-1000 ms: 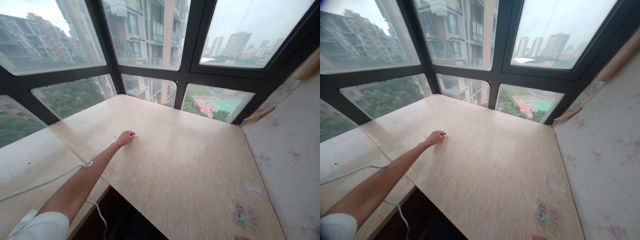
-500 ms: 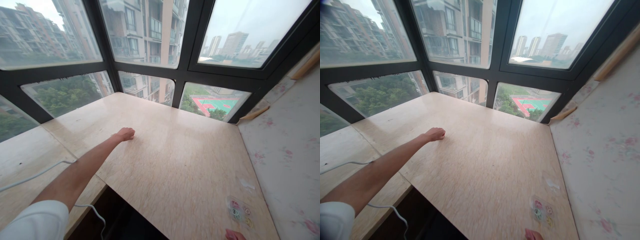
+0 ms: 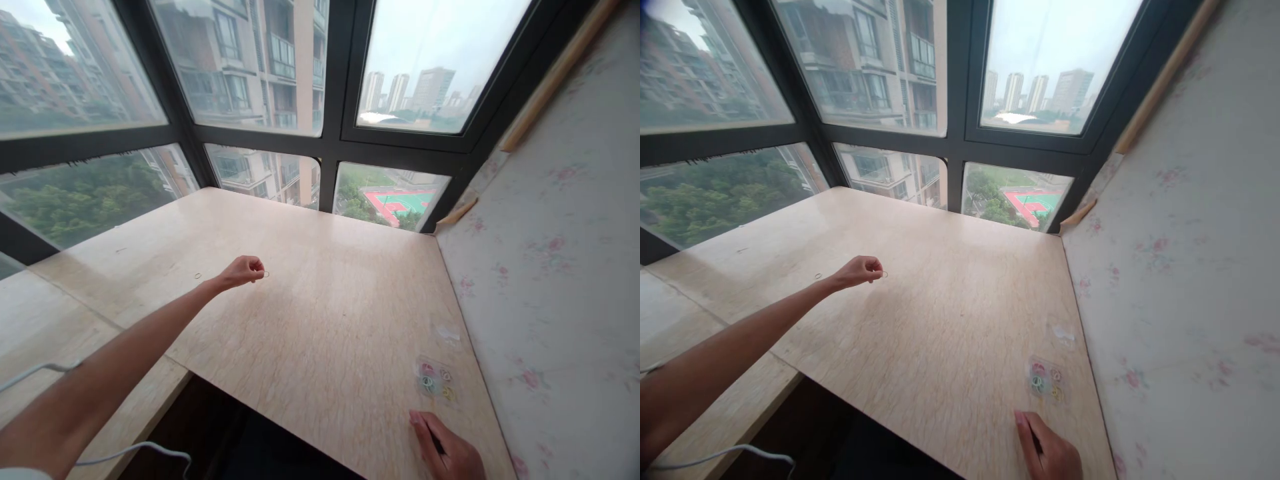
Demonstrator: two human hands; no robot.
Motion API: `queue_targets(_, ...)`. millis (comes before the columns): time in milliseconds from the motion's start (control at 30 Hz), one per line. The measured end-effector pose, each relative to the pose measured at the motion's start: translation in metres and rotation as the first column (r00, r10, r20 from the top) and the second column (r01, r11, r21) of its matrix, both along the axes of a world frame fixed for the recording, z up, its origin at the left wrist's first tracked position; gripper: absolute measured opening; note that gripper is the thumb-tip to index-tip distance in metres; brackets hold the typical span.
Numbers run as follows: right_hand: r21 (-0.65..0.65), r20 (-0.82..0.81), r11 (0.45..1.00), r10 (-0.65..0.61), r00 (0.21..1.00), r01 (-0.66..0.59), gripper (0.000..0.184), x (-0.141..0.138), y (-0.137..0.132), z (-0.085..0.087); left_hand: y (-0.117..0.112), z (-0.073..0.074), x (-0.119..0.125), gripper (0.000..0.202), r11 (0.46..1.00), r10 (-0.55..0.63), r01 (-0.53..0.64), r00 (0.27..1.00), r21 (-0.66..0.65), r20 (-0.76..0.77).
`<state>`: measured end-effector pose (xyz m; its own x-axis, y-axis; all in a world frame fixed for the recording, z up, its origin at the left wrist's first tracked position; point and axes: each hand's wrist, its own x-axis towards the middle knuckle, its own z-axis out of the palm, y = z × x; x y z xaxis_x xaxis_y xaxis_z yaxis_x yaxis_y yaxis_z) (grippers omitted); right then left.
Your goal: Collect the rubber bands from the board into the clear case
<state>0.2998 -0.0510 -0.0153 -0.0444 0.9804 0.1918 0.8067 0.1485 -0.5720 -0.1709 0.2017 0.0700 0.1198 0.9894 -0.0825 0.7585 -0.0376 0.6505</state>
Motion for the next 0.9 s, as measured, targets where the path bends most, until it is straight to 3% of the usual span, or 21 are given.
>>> queue_targets(233, 0.063, -0.014, 0.998, -0.025, 1.000, 0.026, 0.050, -0.009, 0.001, 0.009, -0.009, 0.016, 0.079, 0.028, 0.992, -0.101, 0.120, 0.949, -0.047, 0.299)
queue_targets(433, 0.052, -0.027, 0.998, -0.042, 0.999, 0.043, 0.047, -0.011, 0.000, 0.010, -0.018, 0.024, 0.153, 0.028, 0.956, -0.246, 0.284, 0.915, -0.077, 0.320)
queue_targets(733, 0.010, -0.078, 0.998, -0.067, 0.995, 0.068, 0.042, -0.012, 0.000, 0.013, -0.044, 0.009, 0.270, 0.023, 0.849, -0.450, 0.526, 0.771, -0.051, 0.451)
queue_targets(900, -0.008, -0.097, 0.998, -0.069, 0.993, 0.069, 0.039, -0.012, 0.000, 0.015, -0.070, 0.001, 0.325, 0.015, 0.752, -0.620, 0.658, 0.685, 0.040, 0.382)
